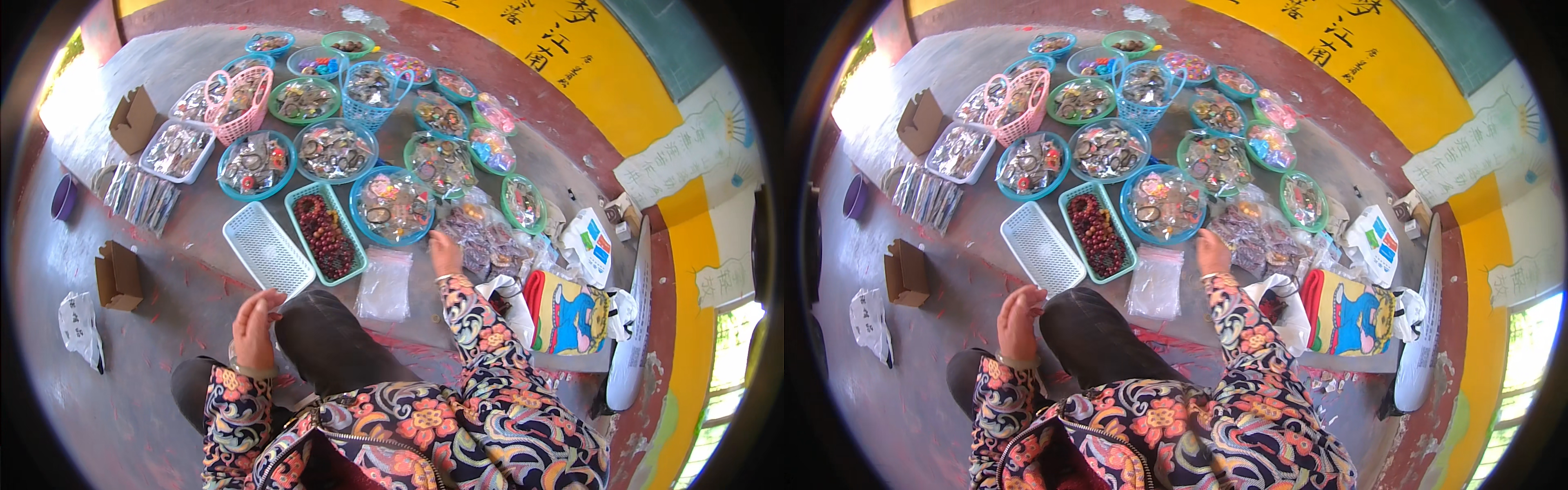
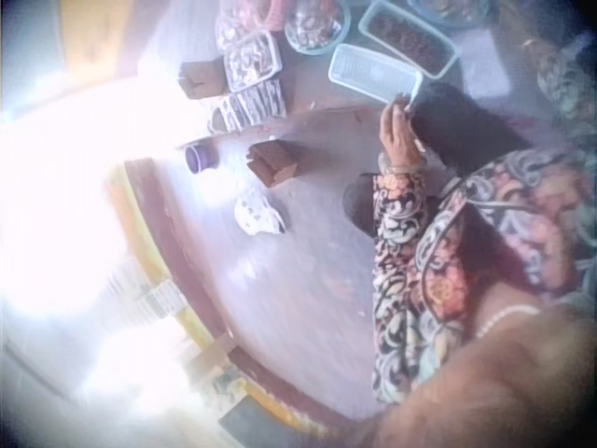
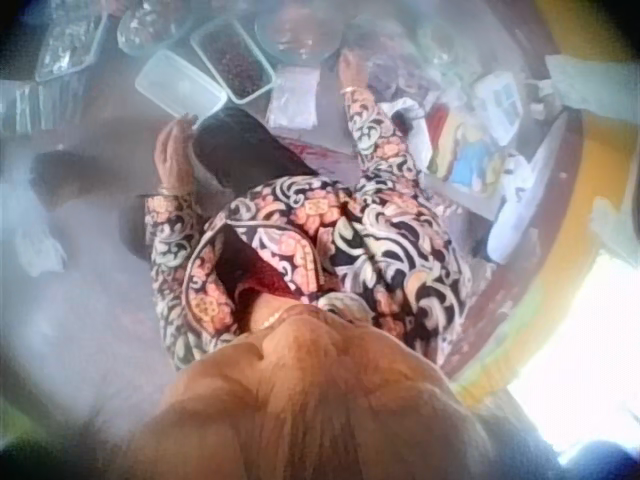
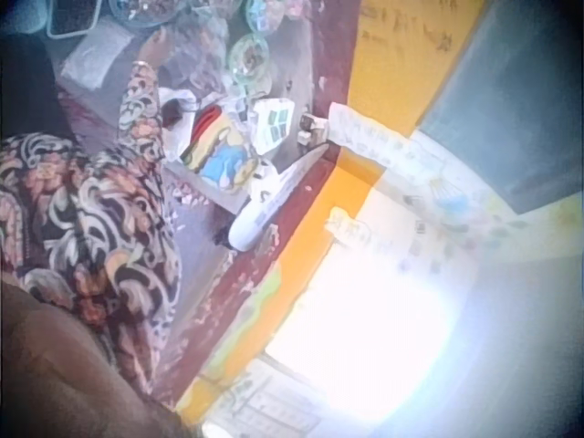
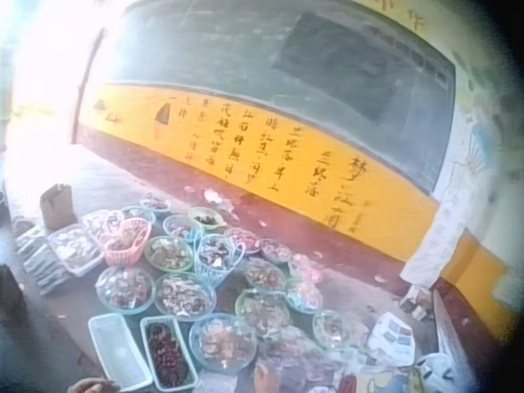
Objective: The person sits on the floor and packs small beaded bracelets into clear plastic bags. They pick up bracelets from a white basket, place them into bags, and set the filled bags aside. The workspace includes multiple baskets of beads and packaged items.
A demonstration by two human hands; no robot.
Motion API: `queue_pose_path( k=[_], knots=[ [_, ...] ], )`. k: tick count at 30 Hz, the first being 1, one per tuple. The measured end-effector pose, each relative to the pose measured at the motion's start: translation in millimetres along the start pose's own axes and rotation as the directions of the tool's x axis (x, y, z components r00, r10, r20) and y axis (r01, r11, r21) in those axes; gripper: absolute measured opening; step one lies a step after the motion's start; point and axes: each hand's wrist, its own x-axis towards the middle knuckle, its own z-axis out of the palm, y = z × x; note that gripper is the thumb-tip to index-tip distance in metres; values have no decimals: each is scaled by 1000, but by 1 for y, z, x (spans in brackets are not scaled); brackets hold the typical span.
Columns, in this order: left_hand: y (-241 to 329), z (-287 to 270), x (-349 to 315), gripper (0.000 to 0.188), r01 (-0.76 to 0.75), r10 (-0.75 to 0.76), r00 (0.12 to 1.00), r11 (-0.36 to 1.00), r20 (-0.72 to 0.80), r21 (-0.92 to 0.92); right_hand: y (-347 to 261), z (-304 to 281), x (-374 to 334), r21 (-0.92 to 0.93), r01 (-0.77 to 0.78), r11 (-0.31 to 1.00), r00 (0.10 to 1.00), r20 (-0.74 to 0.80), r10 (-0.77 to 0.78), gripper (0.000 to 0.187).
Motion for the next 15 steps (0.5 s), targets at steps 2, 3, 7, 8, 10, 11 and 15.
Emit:
queue_pose_path(
  k=[2,3,7,8,10,11,15],
  knots=[
    [3,15,-9,26,-343,268,929,883,256,320,88,-15,-6,137,-263,955,950,-135,281,17],
    [3,24,-10,26,-520,356,839,747,410,414,139,-26,-9,345,-350,871,887,-177,427,15],
    [4,33,-19,33,-734,390,677,295,625,611,213,-78,7,-70,-313,947,921,223,320,15],
    [-1,42,-15,34,-753,403,655,281,639,594,238,-96,4,-573,57,817,931,326,164,17],
    [-9,44,-14,35,-752,426,650,245,630,611,244,-94,10,-423,-334,842,941,-99,324,19],
    [-11,46,-13,36,-751,419,651,238,632,616,243,-92,14,-286,-491,823,863,-293,413,20],
    [-12,55,-10,37,-750,403,649,196,646,631,219,-96,36,-485,-430,761,896,-124,427,53]
  ],
)
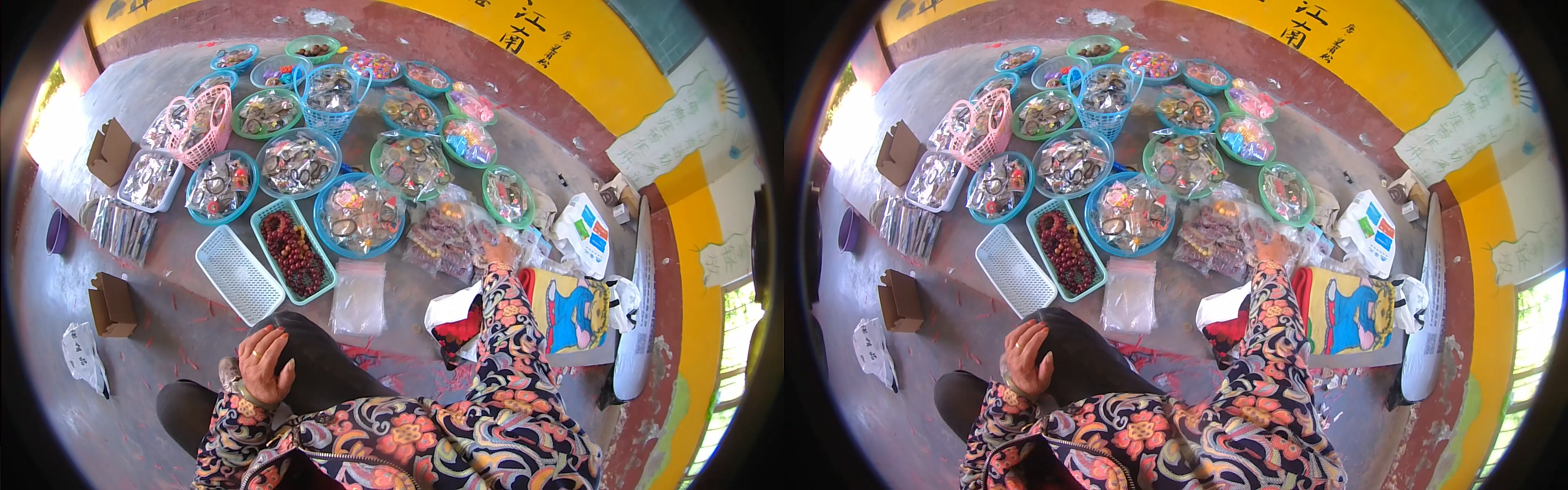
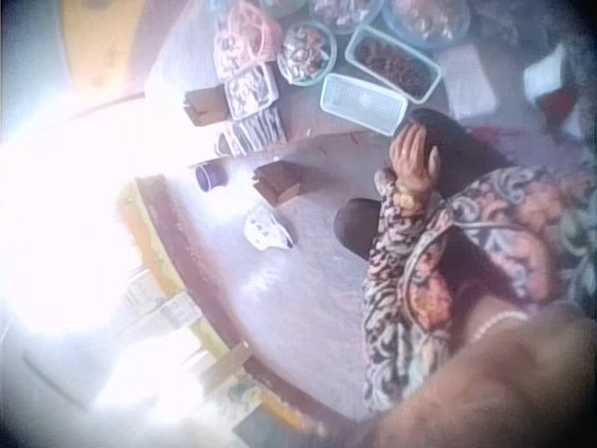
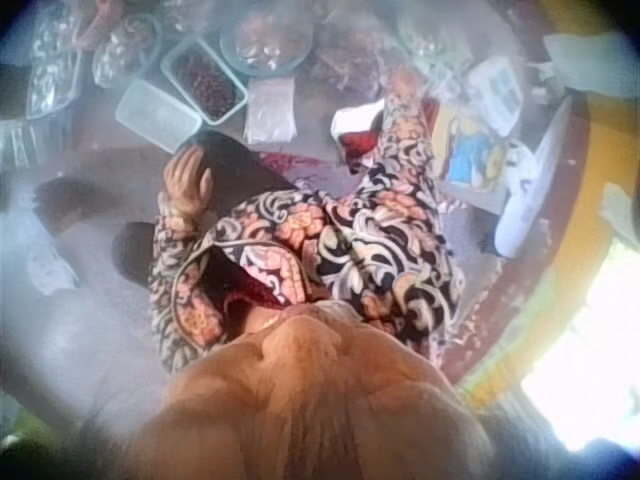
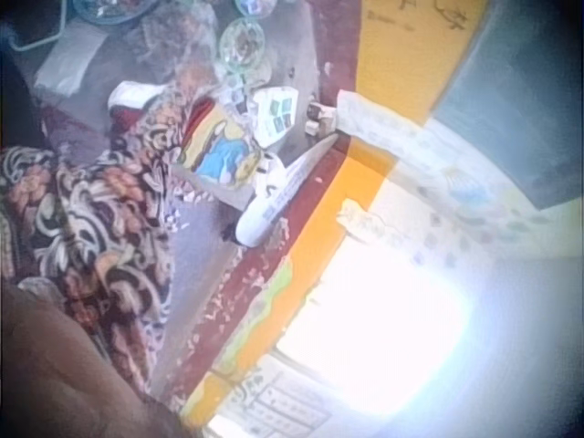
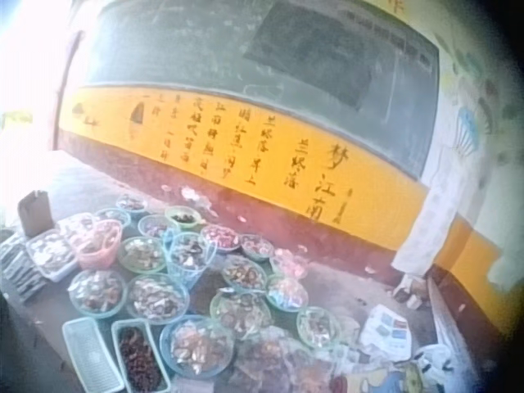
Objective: The person sits on the floor and packs small beaded bracelets into clear plastic bags. They pick up bracelets from a white basket, place them into bags, and set the filled bags aside. The workspace includes multiple baskets of beads and packaged items.
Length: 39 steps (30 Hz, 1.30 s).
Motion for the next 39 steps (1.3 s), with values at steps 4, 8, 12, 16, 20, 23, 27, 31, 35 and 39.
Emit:
queue_pose_path(
  k=[4,8,12,16,20,23,27,31,35,39],
  knots=[
    [2,2,1,35,26,-27,1000,998,12,58,-53,-1,9,32,-136,990,953,277,122,74],
    [8,5,12,32,42,-43,999,998,32,44,-63,-4,30,-32,-237,971,840,495,222,62],
    [11,10,17,31,48,-49,999,998,13,46,-45,16,49,-151,-88,985,863,482,151,32],
    [11,10,17,31,47,-48,999,997,12,59,-39,21,44,-96,-116,989,937,319,141,31],
    [12,7,13,32,49,-50,999,996,0,73,-35,12,31,255,-290,922,957,81,279,33],
    [12,7,14,32,34,-32,999,996,-18,84,-26,-11,17,519,-100,849,961,-172,219,33],
    [15,2,11,31,25,-24,999,996,-24,81,-70,-55,-25,671,117,732,971,-231,56,23],
    [16,2,10,30,31,-30,999,998,-35,50,-135,-101,-89,926,-103,362,954,196,-228,19],
    [6,4,7,38,235,-269,958,934,-99,-268,-211,-179,-149,759,-629,-167,650,397,-648,17],
    [-29,-8,-1,58,385,-697,658,-13,284,-923,-280,-233,-201,508,-845,-166,311,215,-926,18]
  ],
)
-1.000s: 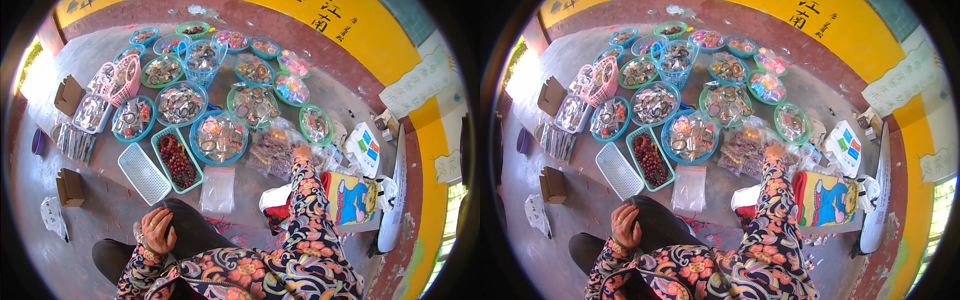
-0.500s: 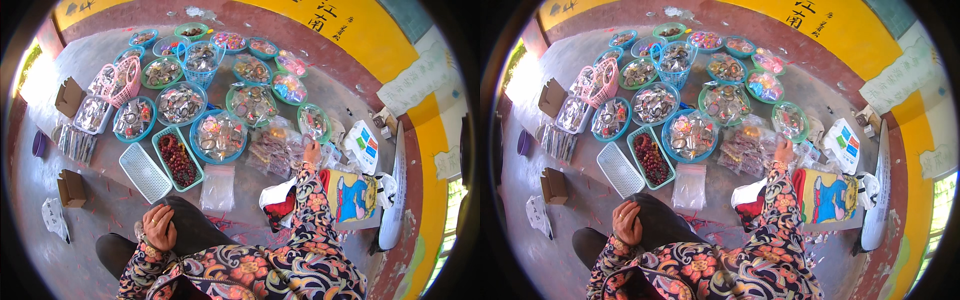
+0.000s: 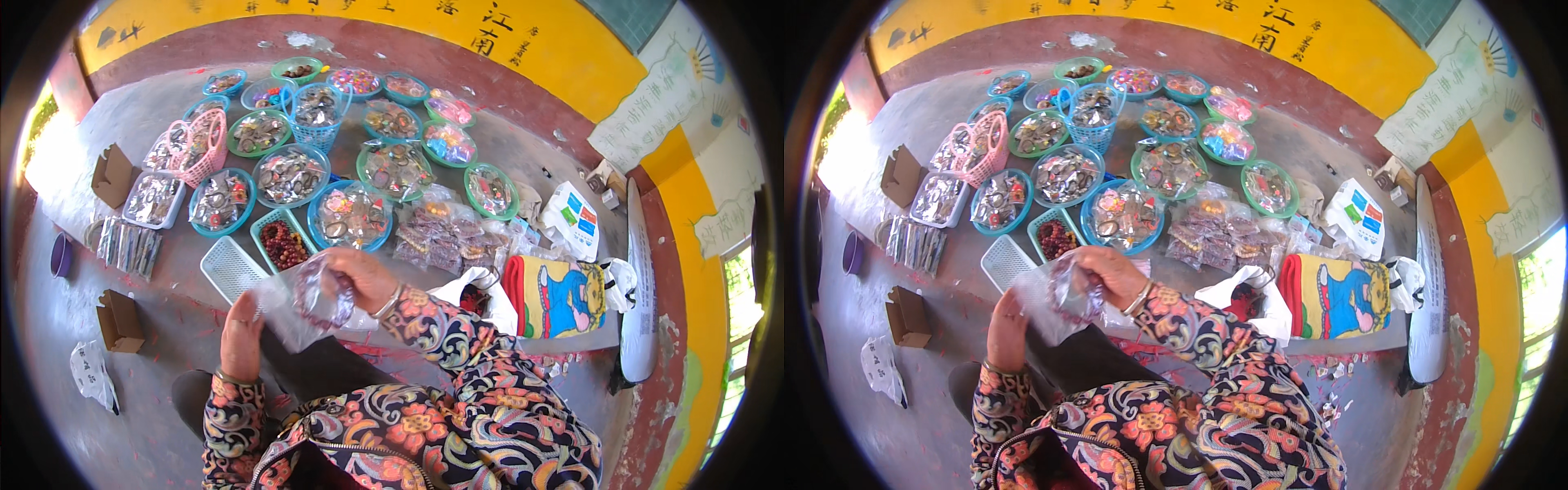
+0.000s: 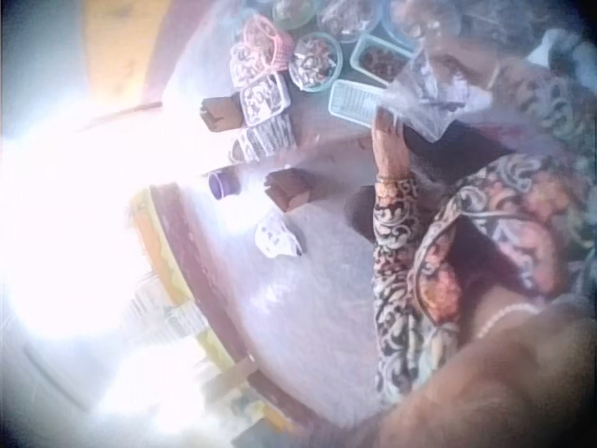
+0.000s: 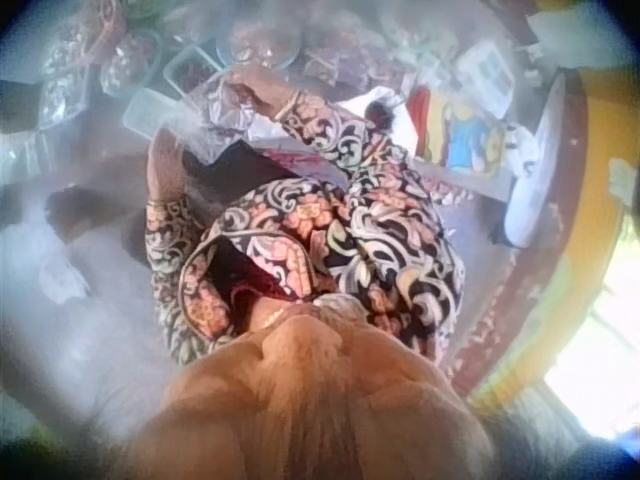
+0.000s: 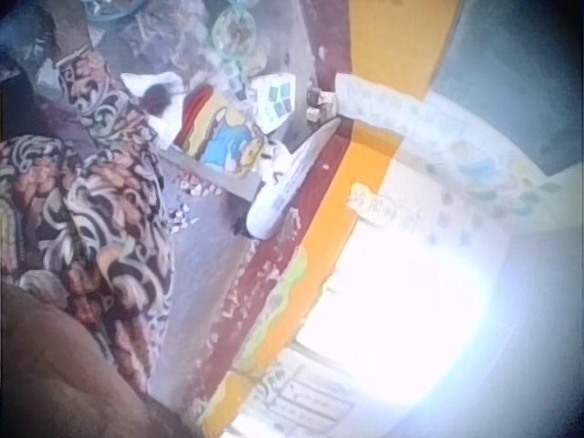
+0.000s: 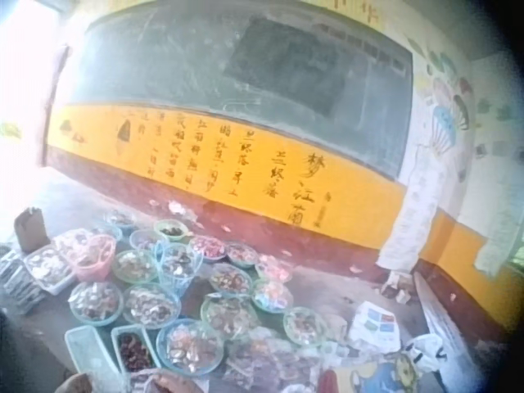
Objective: The person sits on the floor and packs small beaded bracelets into clear plastic bags. They pick up bracelets from a white basket, place them into bags, and set the filled bags aside. The workspace includes multiple baskets of beads and packaged items.
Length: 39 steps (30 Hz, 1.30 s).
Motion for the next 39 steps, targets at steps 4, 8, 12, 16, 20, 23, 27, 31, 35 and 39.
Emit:
queue_pose_path(
  k=[4,8,12,16,20,23,27,31,35,39],
  knots=[
    [37,20,-29,72,216,31,861,881,508,-420,39,34,25,22,-66,998,998,-3,66,18],
    [49,15,-43,55,250,-6,888,846,461,-471,66,45,39,37,-185,982,974,-129,189,26],
    [49,-19,-45,49,246,9,912,789,411,-563,79,50,43,204,-284,937,956,-17,293,46],
    [46,-37,-47,48,240,-7,938,733,346,-637,93,54,39,151,-284,947,949,-98,300,34],
    [42,-51,-46,47,270,-55,937,743,346,-612,112,55,42,63,-219,974,927,-298,228,22],
    [39,-52,-45,48,265,-52,942,718,331,-643,130,45,47,-345,-86,935,925,-376,-54,23],
    [27,-62,-39,47,320,-141,936,723,323,-612,124,37,53,-821,65,567,903,-194,-384,25],
    [10,-62,-3,45,317,-166,938,770,305,-554,102,28,65,-860,-23,510,884,-255,-391,27],
    [13,-62,37,36,138,-177,984,826,-19,-546,67,-20,106,-947,16,321,829,-167,-533,31],
    [24,-61,31,30,136,-252,952,855,-173,-500,39,-32,135,-997,51,58,788,4,-615,30]
  ],
)
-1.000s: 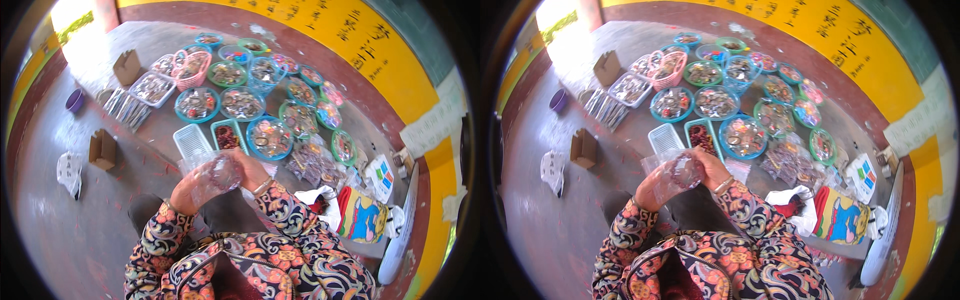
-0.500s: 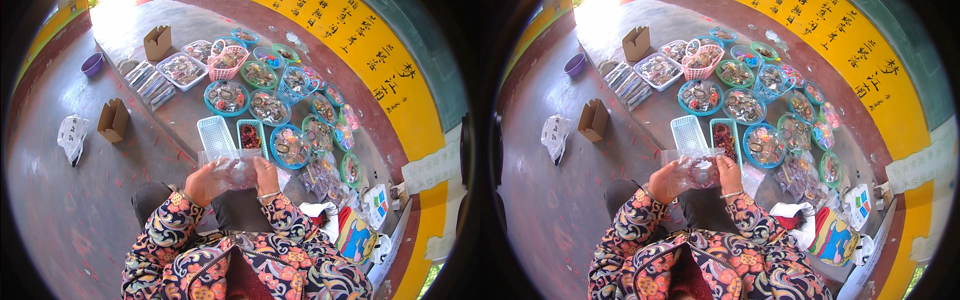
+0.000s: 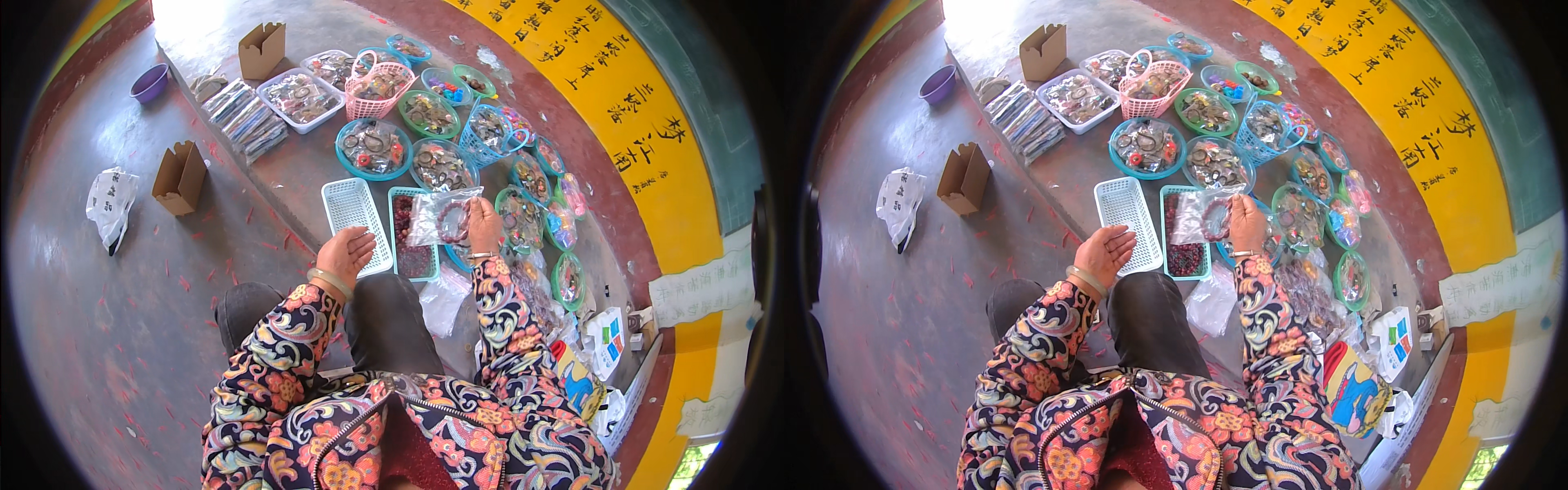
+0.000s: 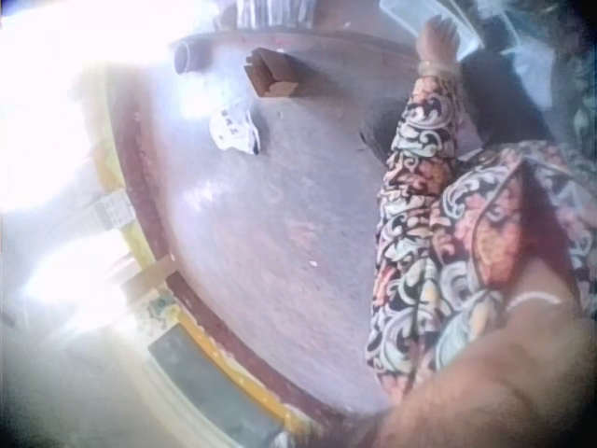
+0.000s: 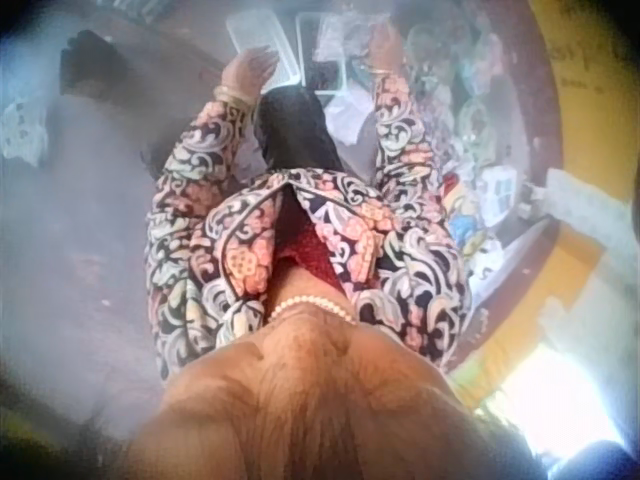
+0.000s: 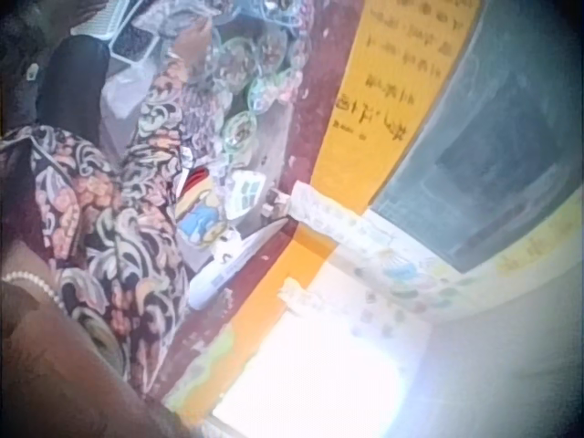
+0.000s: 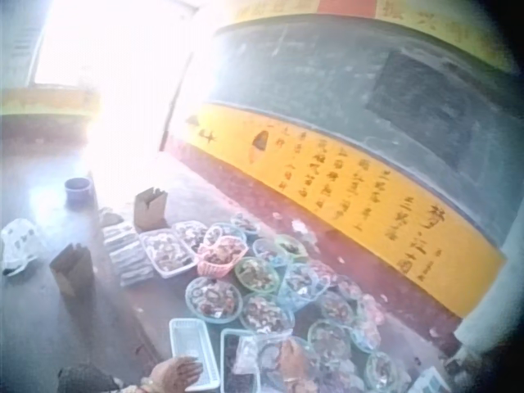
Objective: The person sits on the floor and packs small beaded bracelets into clear plastic bags. They pick up bracelets from a white basket, place them into bags, and set the filled bags aside. The workspace includes multiple baskets of beads and packaged items.
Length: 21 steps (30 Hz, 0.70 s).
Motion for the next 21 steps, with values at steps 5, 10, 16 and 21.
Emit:
queue_pose_path(
  k=[5,10,16,21],
  knots=[
    [-3,5,-5,30,7,-14,995,998,100,68,34,20,24,-342,139,929,989,89,-115,30],
    [0,0,-5,30,17,-22,998,997,56,79,56,61,36,-375,209,903,973,176,-152,28],
    [1,1,-5,32,28,-34,997,996,72,85,71,81,41,-509,181,842,969,238,-64,30],
    [-1,0,-6,31,25,-31,997,996,72,84,73,73,42,-571,144,808,974,227,-13,30]
  ],
)
